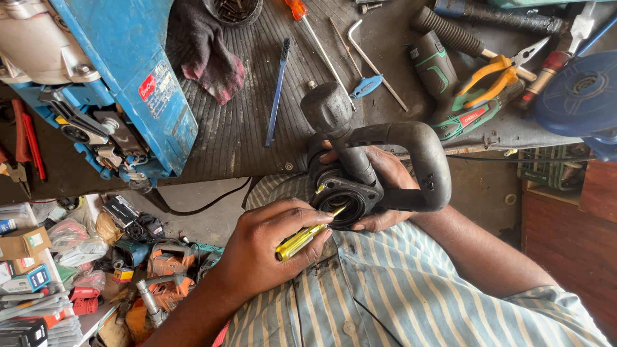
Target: The person sits at a workbench and services a disassembled power tool. They wipe parts with a cloth, apply grease from a tube onto a plunger and bearing housing, and press the greased components together by hand.
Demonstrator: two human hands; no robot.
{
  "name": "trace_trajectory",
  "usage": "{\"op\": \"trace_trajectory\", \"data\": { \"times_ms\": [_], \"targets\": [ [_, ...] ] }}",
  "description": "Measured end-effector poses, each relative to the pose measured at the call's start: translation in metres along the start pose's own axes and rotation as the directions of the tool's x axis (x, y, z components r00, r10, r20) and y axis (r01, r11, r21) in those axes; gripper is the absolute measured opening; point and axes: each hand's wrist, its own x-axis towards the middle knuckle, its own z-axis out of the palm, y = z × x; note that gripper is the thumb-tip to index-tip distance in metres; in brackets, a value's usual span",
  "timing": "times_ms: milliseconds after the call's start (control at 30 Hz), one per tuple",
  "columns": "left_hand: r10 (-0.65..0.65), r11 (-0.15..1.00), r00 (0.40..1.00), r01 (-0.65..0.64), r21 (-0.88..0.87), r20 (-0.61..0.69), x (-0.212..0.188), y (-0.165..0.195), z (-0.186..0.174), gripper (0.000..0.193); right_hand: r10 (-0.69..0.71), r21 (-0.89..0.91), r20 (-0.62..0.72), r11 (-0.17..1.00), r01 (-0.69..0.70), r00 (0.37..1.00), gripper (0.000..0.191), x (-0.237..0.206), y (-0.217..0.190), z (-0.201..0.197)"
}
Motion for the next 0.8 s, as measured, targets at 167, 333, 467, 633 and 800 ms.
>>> {"op": "trace_trajectory", "data": {
  "times_ms": [167,333,467,633,800],
  "targets": [
    [-0.049,0.998,0.992,0.053,-0.033,0.113,0.004,0.002,-0.007,0.021,0.027,0.023,0.021,0.999,-0.028,0.999,0.101,0.001,-0.003,0.001],
    [-0.082,0.997,0.977,0.08,0.019,0.197,0.008,0.005,-0.012,0.022,0.0,0.014,0.008,1.0,0.0,1.0,0.102,0.002,-0.008,0.001],
    [-0.05,0.998,0.965,0.038,0.05,0.257,0.013,0.006,-0.018,0.024,-0.004,-0.046,0.023,0.999,0.005,1.0,0.099,0.005,-0.008,-0.002],
    [-0.01,0.991,0.932,-0.04,0.13,0.362,0.023,0.011,-0.027,0.029,0.003,-0.046,0.038,0.999,-0.002,0.999,0.098,0.008,-0.01,-0.003],
    [0.052,0.977,0.898,-0.136,0.165,0.438,0.04,0.019,-0.034,0.023,0.005,-0.07,0.038,0.998,-0.002,0.999,0.098,0.006,-0.012,-0.003]
  ]
}}
